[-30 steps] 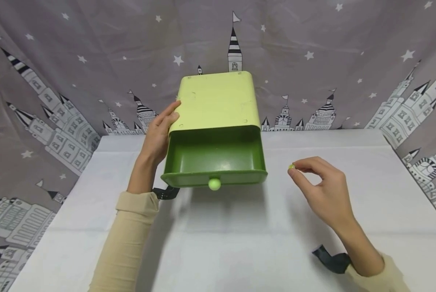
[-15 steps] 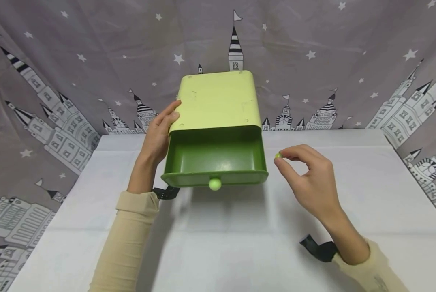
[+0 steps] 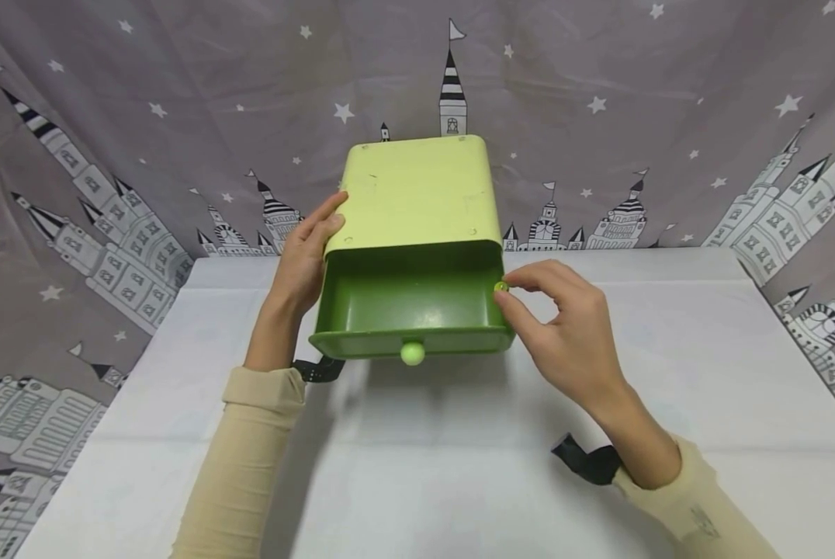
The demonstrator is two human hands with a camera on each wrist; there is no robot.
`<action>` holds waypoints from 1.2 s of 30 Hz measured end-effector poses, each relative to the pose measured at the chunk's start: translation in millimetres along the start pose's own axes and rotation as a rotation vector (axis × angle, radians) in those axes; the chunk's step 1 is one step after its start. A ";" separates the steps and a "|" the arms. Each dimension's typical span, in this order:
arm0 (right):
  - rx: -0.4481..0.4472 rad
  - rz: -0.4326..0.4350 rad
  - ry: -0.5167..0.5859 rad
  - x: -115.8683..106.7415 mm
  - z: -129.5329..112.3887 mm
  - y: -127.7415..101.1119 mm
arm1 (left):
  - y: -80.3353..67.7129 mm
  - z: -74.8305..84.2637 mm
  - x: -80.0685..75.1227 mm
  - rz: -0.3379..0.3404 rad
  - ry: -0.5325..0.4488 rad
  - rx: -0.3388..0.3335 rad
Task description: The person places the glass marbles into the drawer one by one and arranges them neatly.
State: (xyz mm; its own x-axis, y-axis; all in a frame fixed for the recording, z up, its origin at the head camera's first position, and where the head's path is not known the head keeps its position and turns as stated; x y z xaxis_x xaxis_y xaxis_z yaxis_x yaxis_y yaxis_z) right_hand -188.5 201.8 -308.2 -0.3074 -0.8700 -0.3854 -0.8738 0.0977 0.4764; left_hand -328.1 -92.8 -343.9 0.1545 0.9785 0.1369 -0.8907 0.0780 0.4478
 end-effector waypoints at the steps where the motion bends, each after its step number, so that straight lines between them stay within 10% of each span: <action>1: -0.002 -0.002 -0.003 0.7 -0.7 0.3 | -0.1 0.1 0.5 -0.001 0.000 -0.001; 22: -0.026 -0.076 -0.031 5.5 -2.1 -1.8 | -1.0 0.5 0.6 -0.012 0.038 -0.003; 36: 0.090 -0.326 -0.080 8.8 11.0 -7.8 | -0.6 0.1 -0.3 -0.004 0.033 -0.005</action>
State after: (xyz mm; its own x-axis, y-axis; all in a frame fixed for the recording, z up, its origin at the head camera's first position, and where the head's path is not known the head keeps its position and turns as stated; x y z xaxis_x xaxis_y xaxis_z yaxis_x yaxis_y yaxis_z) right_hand -188.5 198.7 -324.0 -0.0318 -0.8219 -0.5687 -0.9597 -0.1339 0.2473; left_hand -327.6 -93.2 -344.1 0.1438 0.9840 0.1055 -0.8920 0.0827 0.4443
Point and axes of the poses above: each hand's wrist, its own y-axis towards the middle knuckle, its own x-axis out of the palm, z = x × y, the point moved 3 cm from there along y, towards the middle knuckle, and after that the axes turned 15 degrees about x, right-handed, at the moved point
